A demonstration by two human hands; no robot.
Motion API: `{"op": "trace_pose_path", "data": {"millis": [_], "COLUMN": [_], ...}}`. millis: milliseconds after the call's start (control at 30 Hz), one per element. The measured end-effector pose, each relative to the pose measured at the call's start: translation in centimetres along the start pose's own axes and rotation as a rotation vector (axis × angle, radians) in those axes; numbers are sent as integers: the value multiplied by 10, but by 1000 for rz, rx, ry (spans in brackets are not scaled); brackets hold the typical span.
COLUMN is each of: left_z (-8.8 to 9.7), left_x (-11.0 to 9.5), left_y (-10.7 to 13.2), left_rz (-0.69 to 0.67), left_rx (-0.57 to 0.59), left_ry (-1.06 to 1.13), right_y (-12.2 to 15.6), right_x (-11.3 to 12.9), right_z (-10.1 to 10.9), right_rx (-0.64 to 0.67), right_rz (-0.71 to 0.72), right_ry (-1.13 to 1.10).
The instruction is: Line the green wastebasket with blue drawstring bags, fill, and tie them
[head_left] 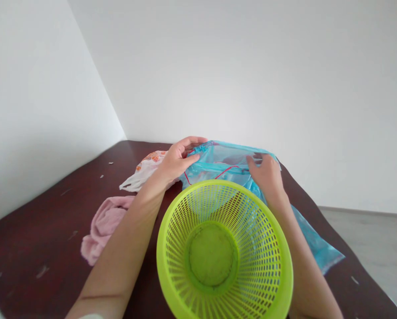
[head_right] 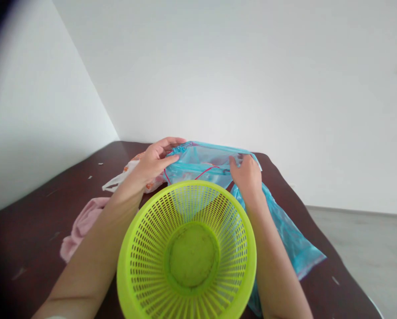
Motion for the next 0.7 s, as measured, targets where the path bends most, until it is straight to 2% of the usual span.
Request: {"op": "trace_pose_path", "data": {"millis": [100,200,333,533,633,700], "left_z": [4,16,37,59,60,57], "left_x": [4,8,11,22,26,25], "left_y": [-2,-2,-1,-5,-6,-6], "left_rz": [-45,-84,-110,-80,-86,-115], "left_rx": [-49,-179,-299,-336,-329,-284], "left_ry": [-142,-330,-520,-507,-518,-546], "right_y": [4,3,-4,-11,-12,-12], "right_x": [-1,-2,-7,-9,-11,-12], "right_z": [13,21,21,10,8,4], "right_rx": [-25,-66,-100,-71,-84,-13], "right_rz": [-8,-38,-90,-141,-191,-189], "right_ry": [68,90,-83,-577,-604,-573]}}
Point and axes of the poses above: each hand's wrist, its own y-axis away from the middle knuckle, its own z-axis out of the back of the hand, x = y × z, the point moved 3 cm from there along -y, towards the middle knuckle, and after that the axes turned 8 degrees about y, right-handed, at the moved point
